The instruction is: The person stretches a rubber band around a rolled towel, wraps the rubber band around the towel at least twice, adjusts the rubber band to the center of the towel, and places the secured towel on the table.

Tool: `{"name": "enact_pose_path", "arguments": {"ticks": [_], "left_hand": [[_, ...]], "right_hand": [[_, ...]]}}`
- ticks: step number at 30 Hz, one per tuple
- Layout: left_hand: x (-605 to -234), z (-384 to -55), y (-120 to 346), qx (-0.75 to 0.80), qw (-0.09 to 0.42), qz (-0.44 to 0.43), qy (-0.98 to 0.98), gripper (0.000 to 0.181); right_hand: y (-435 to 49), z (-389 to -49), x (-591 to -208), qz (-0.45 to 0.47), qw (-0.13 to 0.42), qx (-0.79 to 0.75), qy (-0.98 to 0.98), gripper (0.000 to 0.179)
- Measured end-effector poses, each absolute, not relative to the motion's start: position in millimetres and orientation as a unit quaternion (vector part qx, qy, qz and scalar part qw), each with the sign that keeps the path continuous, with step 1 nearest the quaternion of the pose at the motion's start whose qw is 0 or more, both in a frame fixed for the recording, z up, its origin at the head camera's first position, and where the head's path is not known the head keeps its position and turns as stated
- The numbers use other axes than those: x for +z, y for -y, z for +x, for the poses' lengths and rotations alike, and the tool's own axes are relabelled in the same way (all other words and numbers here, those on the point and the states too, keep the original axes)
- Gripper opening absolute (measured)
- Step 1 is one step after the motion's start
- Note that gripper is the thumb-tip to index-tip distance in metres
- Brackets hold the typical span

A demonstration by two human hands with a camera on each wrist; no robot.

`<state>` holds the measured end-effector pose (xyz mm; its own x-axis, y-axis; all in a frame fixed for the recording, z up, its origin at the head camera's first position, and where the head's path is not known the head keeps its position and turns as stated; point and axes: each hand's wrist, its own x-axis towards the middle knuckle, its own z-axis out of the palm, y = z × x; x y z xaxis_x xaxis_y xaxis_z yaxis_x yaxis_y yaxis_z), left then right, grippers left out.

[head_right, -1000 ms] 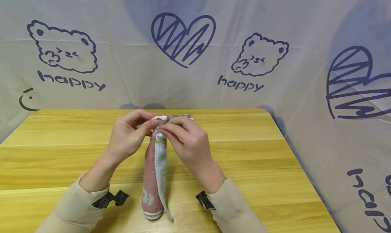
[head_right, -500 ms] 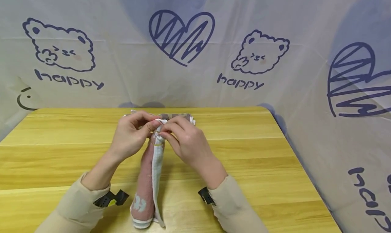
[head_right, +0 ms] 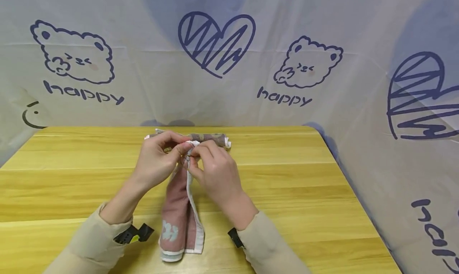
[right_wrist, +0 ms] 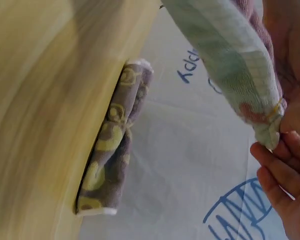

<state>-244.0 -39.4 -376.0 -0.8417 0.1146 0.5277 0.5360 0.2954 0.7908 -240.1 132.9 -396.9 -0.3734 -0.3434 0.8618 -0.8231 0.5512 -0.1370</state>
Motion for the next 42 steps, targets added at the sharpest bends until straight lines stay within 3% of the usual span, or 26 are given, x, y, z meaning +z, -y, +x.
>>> {"name": "enact_pose_path", "arguments": {"ticks": [8,17,24,32,42], "left_hand": [[-377.3,-244.0,36.9,-0.557,0.173,-0.207,0.786,0.004],[-373.7,-249.5,44.6,-0.605,0.121,-0.233,0.751,0.006],[-375.0,-253.4,44.0,-0.649,0.033,-0.236,0.723,0.012],[-383.8,-257.0,41.0,-0.633,0.015,-0.232,0.739,0.009],[-387.9,-256.8,45.2,-0.624,-0.009,-0.252,0.739,0.009]], "right_hand": [[-141.5,-247.4,-400.5,0.413,0.42,0.233,0.774,0.012],[-157.0,-250.4,-390.1,0.473,0.286,0.391,0.736,0.014],[-164.2,-243.1,-385.1,0.455,0.272,0.46,0.712,0.01],[-170.7,-244.9,-383.4,0.472,0.222,0.412,0.747,0.016],[-177.7,-246.8,-373.9,0.437,0.057,0.419,0.794,0.013]]}}
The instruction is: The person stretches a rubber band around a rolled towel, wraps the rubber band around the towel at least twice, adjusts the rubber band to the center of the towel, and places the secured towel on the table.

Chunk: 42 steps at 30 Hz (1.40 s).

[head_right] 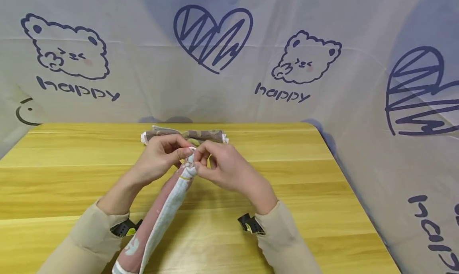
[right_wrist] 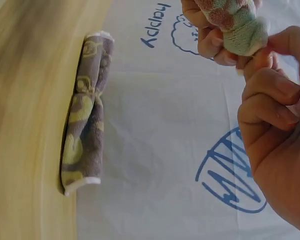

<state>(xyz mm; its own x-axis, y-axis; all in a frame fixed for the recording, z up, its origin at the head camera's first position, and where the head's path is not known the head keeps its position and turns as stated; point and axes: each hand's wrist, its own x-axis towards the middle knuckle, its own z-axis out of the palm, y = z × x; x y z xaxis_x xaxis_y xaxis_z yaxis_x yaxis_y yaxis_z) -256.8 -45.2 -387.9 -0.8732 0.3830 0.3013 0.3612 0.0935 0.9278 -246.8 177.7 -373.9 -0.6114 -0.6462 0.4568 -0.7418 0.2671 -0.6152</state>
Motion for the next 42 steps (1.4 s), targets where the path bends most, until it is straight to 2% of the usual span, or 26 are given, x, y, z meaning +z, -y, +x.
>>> {"name": "enact_pose_path", "arguments": {"ticks": [5,8,12,16,21,27,30,32,34,38,42], "left_hand": [[-383.4,-253.7,48.5,0.635,-0.007,0.251,-0.73,0.009],[-380.7,-252.5,47.5,0.645,-0.027,0.248,-0.722,0.009],[-378.8,-252.2,42.8,0.656,-0.069,0.249,-0.709,0.007],[-380.2,-250.7,37.3,0.65,-0.114,0.265,-0.703,0.005],[-382.0,-247.7,33.2,0.644,-0.153,0.262,-0.703,0.004],[-381.3,-245.8,30.1,0.683,-0.109,0.221,-0.688,0.008],[-379.2,-244.1,29.9,0.703,-0.107,0.205,-0.672,0.009],[-377.5,-243.0,29.8,0.707,-0.124,0.202,-0.666,0.008],[-376.9,-243.1,29.6,0.705,-0.145,0.203,-0.664,0.007],[-376.7,-243.7,29.4,0.704,-0.182,0.209,-0.654,0.007],[-375.5,-243.5,31.9,0.722,-0.21,0.209,-0.626,0.008]], "right_hand": [[-176.9,-244.2,-371.9,0.41,0.003,0.487,0.771,0.022],[-173.1,-240.6,-372.5,0.373,0.016,0.53,0.762,0.02],[-165.5,-234.4,-373.8,0.298,0.068,0.587,0.75,0.014],[-157.7,-229.7,-377.1,0.255,0.142,0.616,0.732,0.017],[-144.8,-226.4,-383.2,0.28,0.262,0.6,0.703,0.024],[-135.7,-230.7,-390.0,0.359,0.47,0.436,0.679,0.031],[-139.5,-235.6,-389.7,0.385,0.548,0.331,0.665,0.022],[-145.1,-240.6,-388.6,0.411,0.544,0.31,0.662,0.013],[-151.5,-245.6,-387.7,0.441,0.511,0.319,0.666,0.007],[-159.8,-253.4,-387.2,0.484,0.432,0.369,0.665,0.011],[-160.1,-256.0,-388.3,0.495,0.386,0.408,0.663,0.016]]}}
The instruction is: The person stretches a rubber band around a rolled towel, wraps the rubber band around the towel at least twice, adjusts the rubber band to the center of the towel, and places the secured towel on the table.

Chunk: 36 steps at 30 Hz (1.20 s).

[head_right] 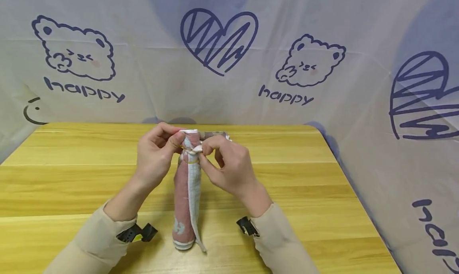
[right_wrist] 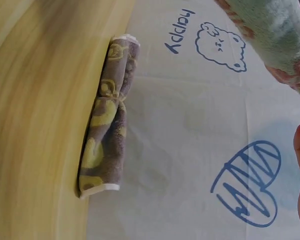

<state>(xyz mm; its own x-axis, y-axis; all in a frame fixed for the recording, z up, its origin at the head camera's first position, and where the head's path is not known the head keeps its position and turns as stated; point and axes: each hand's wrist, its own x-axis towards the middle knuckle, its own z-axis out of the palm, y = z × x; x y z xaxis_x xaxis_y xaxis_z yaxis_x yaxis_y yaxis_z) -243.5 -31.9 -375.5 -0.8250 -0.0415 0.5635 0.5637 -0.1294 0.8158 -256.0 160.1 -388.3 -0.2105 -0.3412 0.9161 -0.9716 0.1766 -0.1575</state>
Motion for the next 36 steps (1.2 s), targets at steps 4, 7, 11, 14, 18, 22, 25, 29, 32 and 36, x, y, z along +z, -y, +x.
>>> {"name": "enact_pose_path", "arguments": {"ticks": [4,7,11,14,18,22,25,29,32,36], "left_hand": [[-374.3,-243.4,33.9,-0.749,0.218,-0.21,0.59,0.018],[-374.6,-244.0,36.0,-0.76,0.217,-0.225,0.57,0.029],[-374.6,-245.8,39.9,-0.78,0.188,-0.252,0.541,0.024],[-374.5,-246.7,42.7,-0.777,0.151,-0.271,0.548,0.02],[-372.0,-246.1,46.0,-0.695,0.139,-0.307,0.636,0.025],[-366.2,-243.7,46.3,-0.567,0.16,-0.324,0.74,0.042],[-364.3,-242.8,46.3,-0.51,0.183,-0.316,0.779,0.051],[-364.0,-242.8,49.0,-0.5,0.211,-0.313,0.779,0.044],[-364.5,-242.7,50.0,-0.513,0.219,-0.312,0.769,0.037],[-367.6,-244.0,47.4,-0.534,0.232,-0.303,0.754,0.031]], "right_hand": [[-156.8,-255.4,-390.9,0.478,0.361,0.433,0.673,0.027],[-151.5,-252.8,-393.9,0.453,0.328,0.483,0.674,0.037],[-144.0,-246.1,-394.9,0.415,0.26,0.572,0.658,0.039],[-140.8,-241.5,-392.9,0.377,0.234,0.613,0.654,0.037],[-140.3,-239.7,-391.9,0.341,0.239,0.62,0.665,0.037],[-141.8,-242.3,-393.0,0.354,0.261,0.59,0.677,0.032],[-142.6,-243.6,-392.3,0.373,0.275,0.57,0.678,0.032],[-145.1,-244.6,-391.1,0.397,0.262,0.56,0.678,0.033],[-146.8,-245.7,-392.4,0.41,0.248,0.553,0.682,0.031],[-145.1,-245.9,-393.5,0.408,0.265,0.533,0.693,0.03]]}}
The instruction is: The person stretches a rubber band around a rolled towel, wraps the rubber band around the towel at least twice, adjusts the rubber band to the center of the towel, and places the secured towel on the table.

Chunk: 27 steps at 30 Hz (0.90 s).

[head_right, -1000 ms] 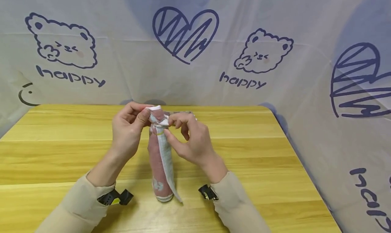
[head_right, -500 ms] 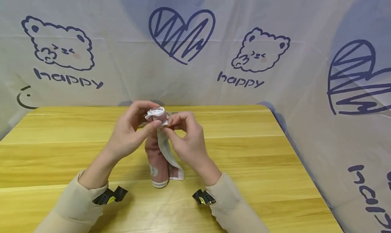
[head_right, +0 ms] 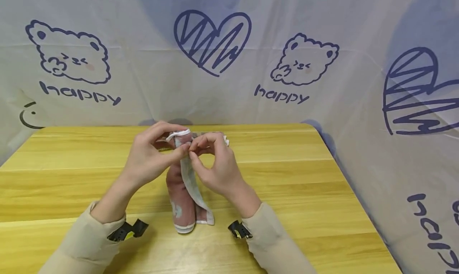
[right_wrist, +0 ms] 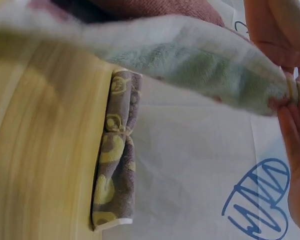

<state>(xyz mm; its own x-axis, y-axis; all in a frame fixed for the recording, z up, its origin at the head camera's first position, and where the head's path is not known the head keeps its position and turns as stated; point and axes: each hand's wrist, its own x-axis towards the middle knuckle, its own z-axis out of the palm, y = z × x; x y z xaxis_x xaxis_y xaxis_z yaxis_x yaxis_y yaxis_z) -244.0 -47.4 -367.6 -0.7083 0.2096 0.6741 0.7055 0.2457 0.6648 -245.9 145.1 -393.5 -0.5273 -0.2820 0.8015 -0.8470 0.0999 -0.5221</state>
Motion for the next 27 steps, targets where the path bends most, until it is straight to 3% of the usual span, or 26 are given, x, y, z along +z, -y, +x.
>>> {"name": "enact_pose_path", "arguments": {"ticks": [6,12,15,20,27], "left_hand": [[-372.8,-244.3,39.7,-0.566,0.264,-0.303,0.72,0.029],[-370.9,-241.2,40.2,-0.592,0.271,-0.325,0.686,0.031],[-368.1,-238.9,41.0,-0.601,0.273,-0.336,0.672,0.032],[-367.8,-238.7,37.2,-0.63,0.257,-0.344,0.647,0.033],[-374.3,-239.4,32.1,-0.644,0.248,-0.329,0.645,0.035]], "right_hand": [[-137.5,-240.7,-387.4,0.325,0.308,0.517,0.73,0.026],[-133.1,-232.3,-381.6,0.248,0.2,0.606,0.728,0.031],[-132.9,-230.9,-382.1,0.233,0.178,0.637,0.713,0.025],[-136.5,-230.4,-382.4,0.243,0.222,0.65,0.685,0.01],[-139.9,-228.5,-379.3,0.235,0.256,0.616,0.707,0.006]]}}
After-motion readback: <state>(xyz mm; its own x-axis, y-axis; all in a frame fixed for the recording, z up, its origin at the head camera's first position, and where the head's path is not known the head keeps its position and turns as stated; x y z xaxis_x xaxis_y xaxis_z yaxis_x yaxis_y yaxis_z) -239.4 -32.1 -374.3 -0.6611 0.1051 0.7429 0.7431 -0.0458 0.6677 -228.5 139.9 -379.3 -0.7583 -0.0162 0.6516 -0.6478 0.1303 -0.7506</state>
